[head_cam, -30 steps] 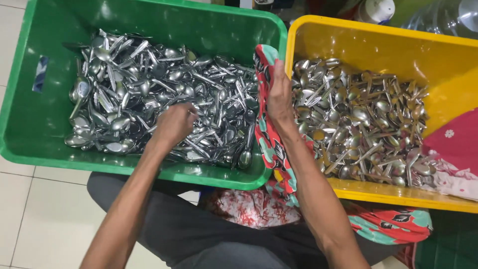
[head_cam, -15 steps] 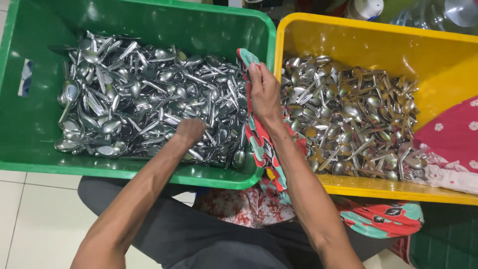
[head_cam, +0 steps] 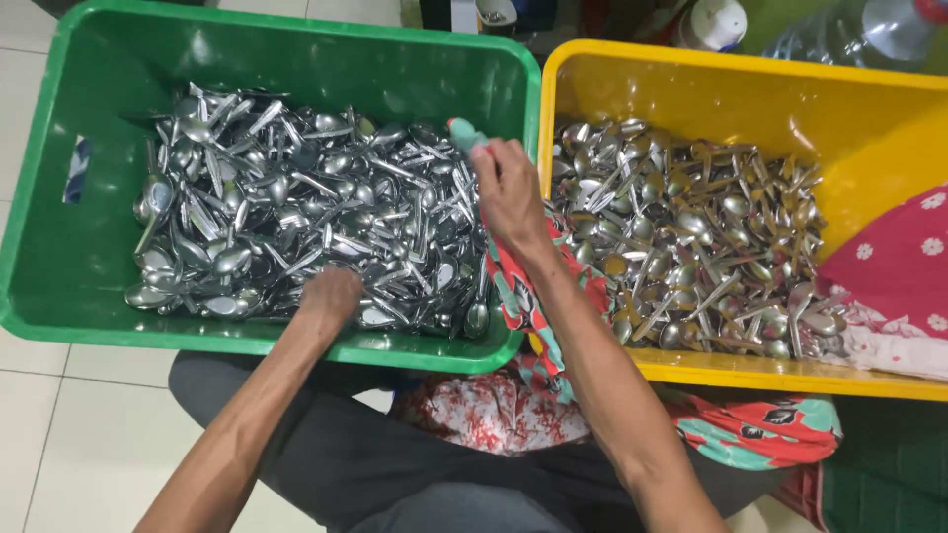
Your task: Polishing metal spoons with a cloth and moving them from one bin to another.
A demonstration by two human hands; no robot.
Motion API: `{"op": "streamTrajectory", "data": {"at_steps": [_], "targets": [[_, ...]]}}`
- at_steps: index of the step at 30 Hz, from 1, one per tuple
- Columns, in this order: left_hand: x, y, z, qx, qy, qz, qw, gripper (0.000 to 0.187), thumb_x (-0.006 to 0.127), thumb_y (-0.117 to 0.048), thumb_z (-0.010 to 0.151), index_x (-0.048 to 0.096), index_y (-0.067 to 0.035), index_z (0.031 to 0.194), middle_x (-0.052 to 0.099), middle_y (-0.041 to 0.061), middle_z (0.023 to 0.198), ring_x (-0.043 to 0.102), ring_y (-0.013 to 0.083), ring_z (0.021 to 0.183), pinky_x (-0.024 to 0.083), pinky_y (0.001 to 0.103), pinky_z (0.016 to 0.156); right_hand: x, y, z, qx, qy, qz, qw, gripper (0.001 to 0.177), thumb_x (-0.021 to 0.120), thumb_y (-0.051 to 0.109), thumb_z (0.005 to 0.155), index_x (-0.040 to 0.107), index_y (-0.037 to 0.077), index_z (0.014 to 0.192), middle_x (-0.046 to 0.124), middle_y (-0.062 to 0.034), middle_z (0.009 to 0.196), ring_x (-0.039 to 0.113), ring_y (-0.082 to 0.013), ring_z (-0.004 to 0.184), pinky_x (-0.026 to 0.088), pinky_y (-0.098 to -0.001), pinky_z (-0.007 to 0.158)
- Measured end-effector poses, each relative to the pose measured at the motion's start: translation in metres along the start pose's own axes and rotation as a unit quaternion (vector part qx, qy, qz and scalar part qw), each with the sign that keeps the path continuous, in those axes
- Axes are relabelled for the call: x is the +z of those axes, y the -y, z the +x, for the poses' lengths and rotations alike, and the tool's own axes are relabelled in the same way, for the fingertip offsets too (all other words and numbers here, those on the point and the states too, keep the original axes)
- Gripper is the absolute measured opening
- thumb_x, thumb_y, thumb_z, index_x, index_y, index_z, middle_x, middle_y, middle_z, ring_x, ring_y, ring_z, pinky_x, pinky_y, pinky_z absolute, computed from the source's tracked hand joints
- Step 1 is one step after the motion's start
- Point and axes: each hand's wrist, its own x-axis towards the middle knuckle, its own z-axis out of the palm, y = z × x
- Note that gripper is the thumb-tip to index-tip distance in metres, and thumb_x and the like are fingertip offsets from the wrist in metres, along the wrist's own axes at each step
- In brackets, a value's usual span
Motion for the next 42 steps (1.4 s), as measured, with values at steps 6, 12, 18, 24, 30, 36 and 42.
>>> {"op": "streamTrajectory", "data": {"at_steps": [6, 12, 18, 24, 30, 36, 42], "targets": [[-0.078, -0.047, -0.069, 0.037, -0.13, -0.365, 0.921, 0.045, 0.038, -0.026, 0.101, 0.06, 0.009, 0.118, 0.069, 0.037, 0.089, 0.069, 0.0548, 0.094, 0.05, 0.065, 0.078, 0.014, 0.012, -0.014, -0.095, 0.019, -0.118, 0.988, 0.025, 0.059, 0.019, 0.102, 0.068, 0.007, 0.122, 0.059, -0.0131, 0.094, 0.066, -0.0337, 0.082, 0.055, -0.0431, 0.071], [-0.098, -0.085, -0.092, 0.088, -0.2, -0.595, 0.774, 0.036, 0.032, -0.017, 0.11, 0.063, -0.001, 0.102, 0.051, 0.009, 0.07, 0.051, 0.0239, 0.065, 0.045, 0.039, 0.064, 0.02, 0.019, -0.02, -0.155, 0.004, -0.156, 0.976, 0.018, 0.06, 0.014, 0.103, 0.073, 0.003, 0.108, 0.054, -0.0096, 0.092, 0.065, -0.0225, 0.068, 0.057, -0.0326, 0.057], [-0.101, -0.097, -0.094, 0.125, -0.224, -0.579, 0.774, 0.034, 0.029, -0.014, 0.112, 0.058, -0.004, 0.098, 0.05, 0.005, 0.067, 0.05, 0.0192, 0.06, 0.046, 0.034, 0.062, 0.047, -0.004, -0.02, -0.218, 0.081, -0.259, 0.938, 0.015, 0.055, 0.021, 0.102, 0.06, 0.011, 0.092, 0.052, -0.0047, 0.088, 0.064, -0.0224, 0.061, 0.056, -0.036, 0.048], [-0.097, -0.102, -0.092, 0.152, -0.245, -0.559, 0.777, 0.031, 0.034, -0.013, 0.111, 0.06, -0.005, 0.095, 0.053, 0.008, 0.062, 0.052, 0.0192, 0.054, 0.047, 0.035, 0.061, 0.045, -0.007, -0.013, -0.205, 0.021, -0.265, 0.942, 0.012, 0.053, 0.015, 0.101, 0.052, 0.009, 0.091, 0.048, -0.0051, 0.087, 0.065, -0.0283, 0.062, 0.054, -0.04, 0.043], [-0.104, -0.101, -0.098, 0.113, -0.24, -0.575, 0.774, 0.031, 0.038, -0.016, 0.111, 0.062, -0.007, 0.093, 0.054, 0.008, 0.063, 0.05, 0.0189, 0.057, 0.045, 0.035, 0.061, 0.049, -0.017, -0.008, -0.188, 0.016, -0.257, 0.948, 0.003, 0.056, 0.01, 0.096, 0.056, 0.006, 0.096, 0.051, -0.0084, 0.087, 0.067, -0.0346, 0.063, 0.055, -0.0464, 0.045], [-0.109, -0.092, -0.106, 0.037, -0.225, -0.638, 0.735, 0.032, 0.04, -0.02, 0.105, 0.068, -0.008, 0.096, 0.048, 0.003, 0.068, 0.047, 0.0161, 0.063, 0.042, 0.033, 0.064, 0.025, 0.016, -0.014, -0.114, -0.038, -0.136, 0.983, 0.013, 0.053, 0.012, 0.103, 0.063, 0.004, 0.1, 0.053, -0.0078, 0.089, 0.066, -0.0246, 0.067, 0.056, -0.0329, 0.053], [-0.117, -0.095, -0.115, 0.071, -0.219, -0.642, 0.731, 0.03, 0.035, -0.017, 0.108, 0.061, -0.008, 0.096, 0.048, 0.001, 0.069, 0.043, 0.0147, 0.061, 0.04, 0.033, 0.061, 0.031, 0.032, -0.026, -0.284, -0.052, -0.255, 0.923, 0.016, 0.061, 0.016, 0.099, 0.071, 0.019, 0.112, 0.051, -0.0007, 0.085, 0.063, -0.0239, 0.059, 0.053, -0.036, 0.045]]}}
